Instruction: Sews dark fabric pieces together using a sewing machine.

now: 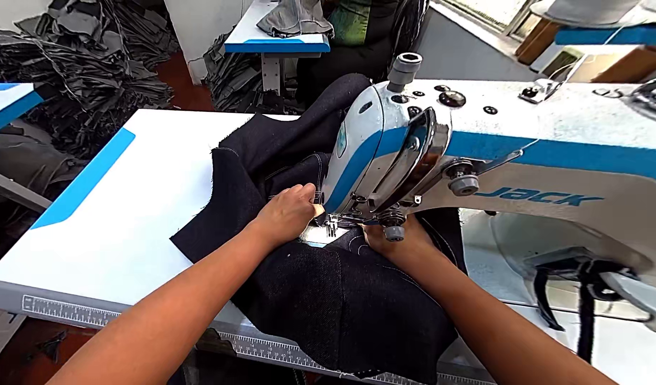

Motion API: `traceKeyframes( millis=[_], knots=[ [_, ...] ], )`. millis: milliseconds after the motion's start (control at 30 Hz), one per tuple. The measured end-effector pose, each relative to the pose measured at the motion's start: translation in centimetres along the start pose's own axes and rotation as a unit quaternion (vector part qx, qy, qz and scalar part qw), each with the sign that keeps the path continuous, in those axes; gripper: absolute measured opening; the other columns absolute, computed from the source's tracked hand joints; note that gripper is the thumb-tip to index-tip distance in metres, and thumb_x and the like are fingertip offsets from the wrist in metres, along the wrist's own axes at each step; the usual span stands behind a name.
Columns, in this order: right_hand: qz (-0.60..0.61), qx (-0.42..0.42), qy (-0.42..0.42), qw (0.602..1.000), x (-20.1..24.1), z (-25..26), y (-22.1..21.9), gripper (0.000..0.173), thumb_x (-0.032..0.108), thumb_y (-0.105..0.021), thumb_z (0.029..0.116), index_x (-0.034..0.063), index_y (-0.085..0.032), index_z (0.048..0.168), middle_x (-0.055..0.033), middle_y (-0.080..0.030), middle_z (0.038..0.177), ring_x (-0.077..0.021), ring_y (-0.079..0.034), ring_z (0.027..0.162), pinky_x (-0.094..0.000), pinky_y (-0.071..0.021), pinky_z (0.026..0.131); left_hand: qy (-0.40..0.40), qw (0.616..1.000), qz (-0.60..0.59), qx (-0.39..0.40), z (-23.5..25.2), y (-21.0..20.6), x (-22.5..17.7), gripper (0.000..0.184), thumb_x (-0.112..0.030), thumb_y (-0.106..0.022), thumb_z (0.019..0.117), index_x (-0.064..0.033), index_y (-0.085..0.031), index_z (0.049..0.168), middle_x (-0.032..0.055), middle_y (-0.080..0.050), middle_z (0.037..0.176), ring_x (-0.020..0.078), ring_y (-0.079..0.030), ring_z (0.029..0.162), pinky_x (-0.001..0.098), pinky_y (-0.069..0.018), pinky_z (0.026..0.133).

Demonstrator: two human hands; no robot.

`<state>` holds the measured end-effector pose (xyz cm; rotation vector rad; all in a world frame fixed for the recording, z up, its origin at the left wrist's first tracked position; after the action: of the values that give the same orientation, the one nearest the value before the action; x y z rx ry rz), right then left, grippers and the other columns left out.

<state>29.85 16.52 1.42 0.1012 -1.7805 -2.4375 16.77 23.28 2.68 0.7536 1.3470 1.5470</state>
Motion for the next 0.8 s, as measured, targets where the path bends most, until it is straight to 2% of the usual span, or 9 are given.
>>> traceKeyframes(
  millis=[300,400,467,533,600,633,700,733,800],
  knots=[
    [0.003,0.001,0.018,1.0,0.4,0.0,0.4,0.017,0.011,-0.066,0.0956,-0.0032,-0.073,0.091,-0.0234,-0.071,0.088,-0.0418,-0.071,0.089,-0.0573,-0.0538,0.077,0.006,0.999,-0.02,0.037,0.1,-0.2,0.3,0.018,0.001,-0.057,0.0977,0.0045,-0.074,0.1,0.0221,-0.064,0.105,0.0375,-0.064,0.103,0.0474,-0.0527,0.09],
    [-0.006,-0.035,0.121,0.992,1.4,-0.7,0.3,0.017,0.008,-0.059,0.0972,0.0011,-0.074,0.102,-0.0196,-0.073,0.096,-0.0379,-0.072,0.094,-0.0547,-0.0561,0.08,-0.1,0.995,-0.013,0.025,-0.4,0.9,-1.3,0.013,0.002,-0.062,0.0924,0.0022,-0.075,0.094,0.0202,-0.068,0.101,0.0376,-0.065,0.103,0.05,-0.0535,0.087],
    [-0.017,-0.023,0.249,0.968,3.7,-2.4,1.5,0.021,0.005,-0.057,0.0958,0.0001,-0.074,0.107,-0.0185,-0.074,0.101,-0.0352,-0.073,0.096,-0.0508,-0.0595,0.081,-0.155,0.983,0.006,0.093,-1.6,1.9,-4.2,0.004,-0.006,-0.073,0.0871,-0.0042,-0.076,0.087,0.0159,-0.072,0.098,0.0363,-0.067,0.105,0.0548,-0.0516,0.088],
    [0.028,0.077,0.359,0.93,6.6,-5.0,3.4,0.018,0.011,-0.057,0.1001,0.0023,-0.071,0.093,-0.0146,-0.069,0.089,-0.0318,-0.071,0.087,-0.0474,-0.0597,0.074,-0.151,0.956,0.011,0.251,-4.0,1.7,-9.0,0.012,-0.012,-0.073,0.0919,-0.0022,-0.075,0.085,0.0171,-0.072,0.092,0.0377,-0.067,0.1,0.0595,-0.0458,0.097],
    [0.064,0.274,0.351,0.893,9.1,-7.3,4.0,0.051,0.04,-0.048,0.1072,-0.0013,-0.066,0.082,-0.0181,-0.066,0.077,-0.0375,-0.07,0.078,-0.0534,-0.0553,0.066,-0.15,0.89,0.003,0.431,-7.3,0.2,-14.3,0.023,-0.006,-0.053,0.1026,0.0096,-0.068,0.095,0.0262,-0.069,0.096,0.045,-0.065,0.103,0.0614,-0.0424,0.103],
    [0.039,0.401,0.308,0.862,10.1,-8.4,4.0,0.065,0.052,-0.043,0.1068,-0.0042,-0.063,0.082,-0.0229,-0.065,0.078,-0.0434,-0.069,0.08,-0.0588,-0.0515,0.069,-0.15,0.856,0.008,0.495,-8.7,-0.5,-16.4,0.026,-0.006,-0.048,0.1046,0.0118,-0.067,0.102,0.028,-0.068,0.102,0.0461,-0.063,0.107,0.0608,-0.042,0.104],
    [-0.055,0.593,0.218,0.773,10.8,-10.8,3.9,0.076,0.063,-0.038,0.1048,-0.0084,-0.064,0.096,-0.0298,-0.066,0.096,-0.0493,-0.066,0.099,-0.0644,-0.0482,0.081,-0.147,0.809,0.036,0.568,-10.1,-1.1,-18.9,0.028,-0.008,-0.046,0.106,0.0101,-0.067,0.112,0.028,-0.067,0.112,0.045,-0.062,0.112,0.0598,-0.0458,0.097],
    [-0.094,0.642,0.18,0.74,10.5,-11.8,3.9,0.075,0.061,-0.038,0.1054,-0.0091,-0.065,0.104,-0.0314,-0.066,0.105,-0.05,-0.064,0.106,-0.0657,-0.0473,0.086,-0.133,0.804,0.05,0.577,-10.2,-0.9,-19.1,0.028,-0.008,-0.046,0.1057,0.009,-0.067,0.114,0.0281,-0.066,0.114,0.0451,-0.062,0.111,0.0601,-0.048,0.091],
    [-0.149,0.669,0.117,0.719,8.9,-12.4,4.8,0.068,0.054,-0.039,0.1076,-0.0082,-0.066,0.113,-0.0314,-0.066,0.115,-0.0487,-0.062,0.114,-0.0657,-0.0457,0.092,-0.061,0.833,0.07,0.546,-9.3,1.1,-18.0,0.027,-0.006,-0.046,0.105,0.0095,-0.066,0.114,0.0292,-0.065,0.115,0.0467,-0.063,0.11,0.0614,-0.0501,0.087]
  ],
)
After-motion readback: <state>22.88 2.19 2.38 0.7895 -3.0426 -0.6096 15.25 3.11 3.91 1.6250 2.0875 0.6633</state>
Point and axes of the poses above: each hand's wrist, its own z-axis towards the middle knuckle, its own y-axis out of the back of the hand, x = y × z, the point moved 8 cm from there along z, towards the middle knuckle
